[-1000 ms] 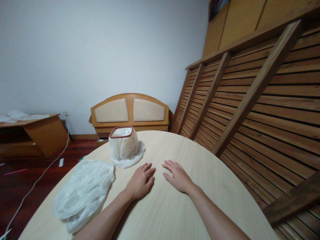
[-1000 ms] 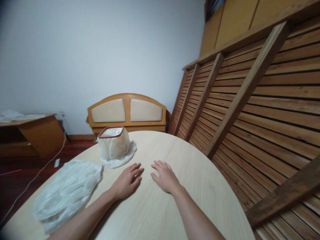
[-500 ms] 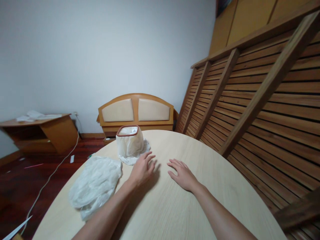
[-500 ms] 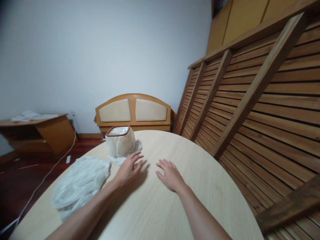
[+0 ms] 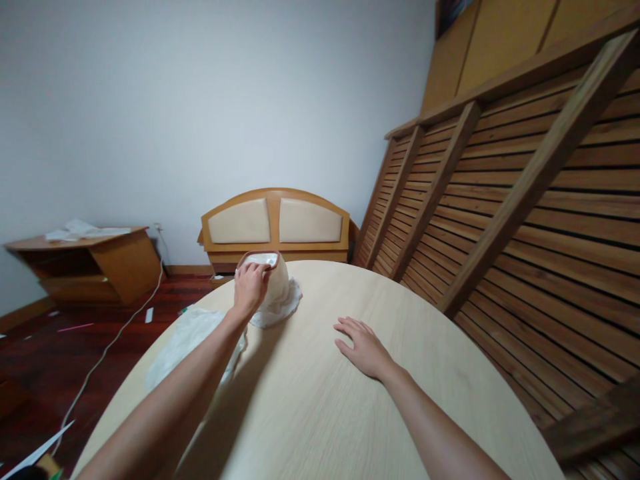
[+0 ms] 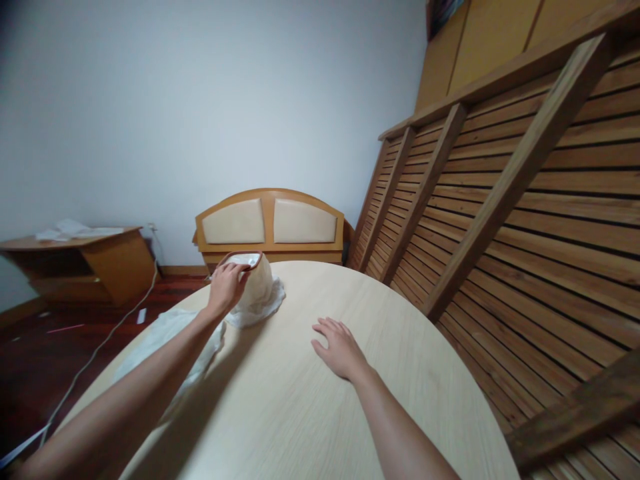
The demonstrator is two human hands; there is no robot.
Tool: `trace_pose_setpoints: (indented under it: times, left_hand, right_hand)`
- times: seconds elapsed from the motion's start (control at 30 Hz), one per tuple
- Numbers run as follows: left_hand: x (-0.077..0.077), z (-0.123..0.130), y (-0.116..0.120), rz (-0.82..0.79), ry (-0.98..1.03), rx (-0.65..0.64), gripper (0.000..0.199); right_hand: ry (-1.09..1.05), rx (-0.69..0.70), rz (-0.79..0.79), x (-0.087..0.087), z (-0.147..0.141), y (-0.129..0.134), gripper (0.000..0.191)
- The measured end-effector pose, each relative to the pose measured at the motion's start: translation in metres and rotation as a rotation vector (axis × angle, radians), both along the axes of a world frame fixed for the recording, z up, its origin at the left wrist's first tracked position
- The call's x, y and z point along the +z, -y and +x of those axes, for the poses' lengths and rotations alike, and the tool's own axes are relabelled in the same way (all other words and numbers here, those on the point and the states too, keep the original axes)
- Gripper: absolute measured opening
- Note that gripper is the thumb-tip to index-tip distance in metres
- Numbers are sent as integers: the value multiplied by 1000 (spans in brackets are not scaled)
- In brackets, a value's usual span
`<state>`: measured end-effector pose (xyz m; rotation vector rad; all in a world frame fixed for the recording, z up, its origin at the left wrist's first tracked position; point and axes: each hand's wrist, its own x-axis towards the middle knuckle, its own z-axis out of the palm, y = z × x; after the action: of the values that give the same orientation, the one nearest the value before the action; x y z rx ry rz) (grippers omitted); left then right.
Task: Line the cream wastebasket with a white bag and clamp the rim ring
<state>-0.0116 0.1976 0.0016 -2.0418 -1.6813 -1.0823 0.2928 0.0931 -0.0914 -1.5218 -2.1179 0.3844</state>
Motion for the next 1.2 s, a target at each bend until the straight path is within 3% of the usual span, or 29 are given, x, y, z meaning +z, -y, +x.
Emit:
trace_pose_setpoints:
  times: [0.2, 0.43, 0.6, 0.73, 1.03, 1.2]
  left_hand:
    - [-3, 13, 18, -19, 29, -83, 25]
    - [-5, 49, 71, -20, 42, -258, 21]
    - [3, 72, 109, -112, 93, -401, 18]
    - [15, 85, 130, -197, 58, -460, 17]
    - [40, 71, 137, -351, -3, -605, 22]
    - [48, 63, 131, -382, -89, -621, 21]
  right_hand:
    - [-77, 2, 15, -1, 0, 1, 42]
    - [-308, -75, 105, -6, 3, -8, 32]
    - [-491, -237, 167, -6, 11, -15, 41]
    - [-546, -267, 202, -4, 13, -13, 44]
    - [-549, -270, 264, 1, 8, -13, 46]
    - [-522, -268, 363, 25, -4, -7, 43]
